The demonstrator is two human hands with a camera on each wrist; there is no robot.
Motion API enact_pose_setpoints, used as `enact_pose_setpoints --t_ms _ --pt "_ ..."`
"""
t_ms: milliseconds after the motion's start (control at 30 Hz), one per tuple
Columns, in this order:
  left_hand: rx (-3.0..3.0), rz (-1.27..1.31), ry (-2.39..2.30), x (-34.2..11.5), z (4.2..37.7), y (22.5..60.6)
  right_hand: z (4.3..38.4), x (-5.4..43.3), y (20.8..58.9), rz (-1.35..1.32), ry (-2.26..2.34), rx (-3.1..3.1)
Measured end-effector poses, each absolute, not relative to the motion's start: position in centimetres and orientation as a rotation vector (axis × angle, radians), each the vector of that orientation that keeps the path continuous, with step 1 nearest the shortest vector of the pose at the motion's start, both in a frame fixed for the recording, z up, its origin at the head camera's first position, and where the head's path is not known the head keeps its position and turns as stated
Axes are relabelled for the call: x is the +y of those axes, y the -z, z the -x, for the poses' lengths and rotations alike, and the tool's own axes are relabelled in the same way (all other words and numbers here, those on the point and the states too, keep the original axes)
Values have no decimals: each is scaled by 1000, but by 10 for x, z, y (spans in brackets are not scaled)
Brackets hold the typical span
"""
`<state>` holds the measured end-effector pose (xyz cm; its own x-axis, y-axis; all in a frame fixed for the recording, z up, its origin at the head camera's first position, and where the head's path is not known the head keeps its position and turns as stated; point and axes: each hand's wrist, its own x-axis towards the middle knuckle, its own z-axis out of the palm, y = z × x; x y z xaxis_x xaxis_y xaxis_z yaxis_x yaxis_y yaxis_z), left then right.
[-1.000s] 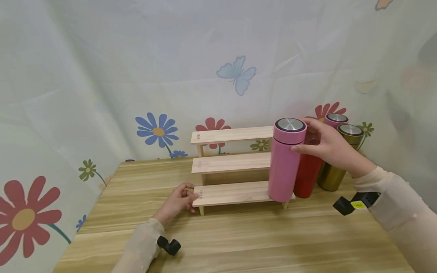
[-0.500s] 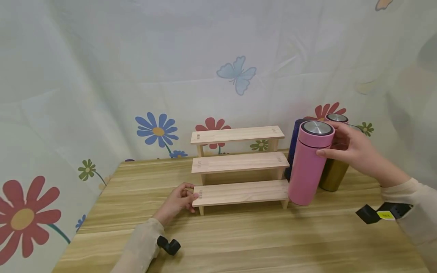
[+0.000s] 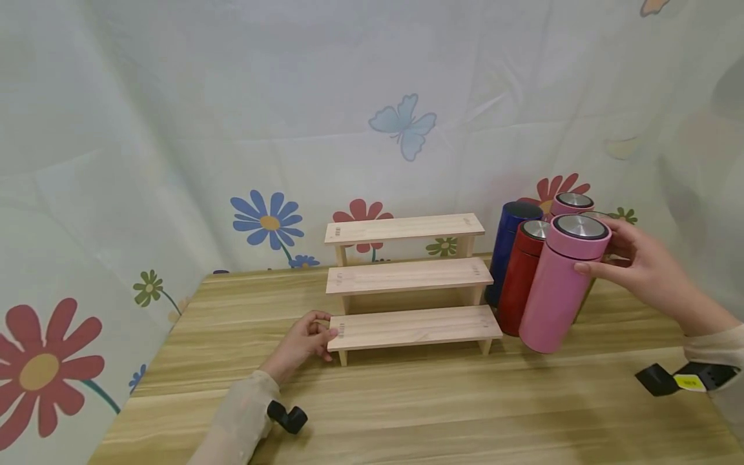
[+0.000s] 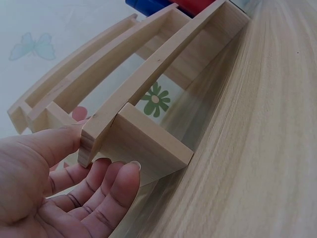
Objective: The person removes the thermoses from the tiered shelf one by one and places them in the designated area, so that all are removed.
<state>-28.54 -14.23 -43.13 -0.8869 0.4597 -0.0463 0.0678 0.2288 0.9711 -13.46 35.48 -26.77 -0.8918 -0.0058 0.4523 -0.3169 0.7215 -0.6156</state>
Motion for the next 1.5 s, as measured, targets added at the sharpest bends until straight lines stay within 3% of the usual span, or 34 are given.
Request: enact_pose_setpoints --t_ms 1500 --pt "2170 -487 -1698 -143 285 431 140 393 313 120 -916 -2575"
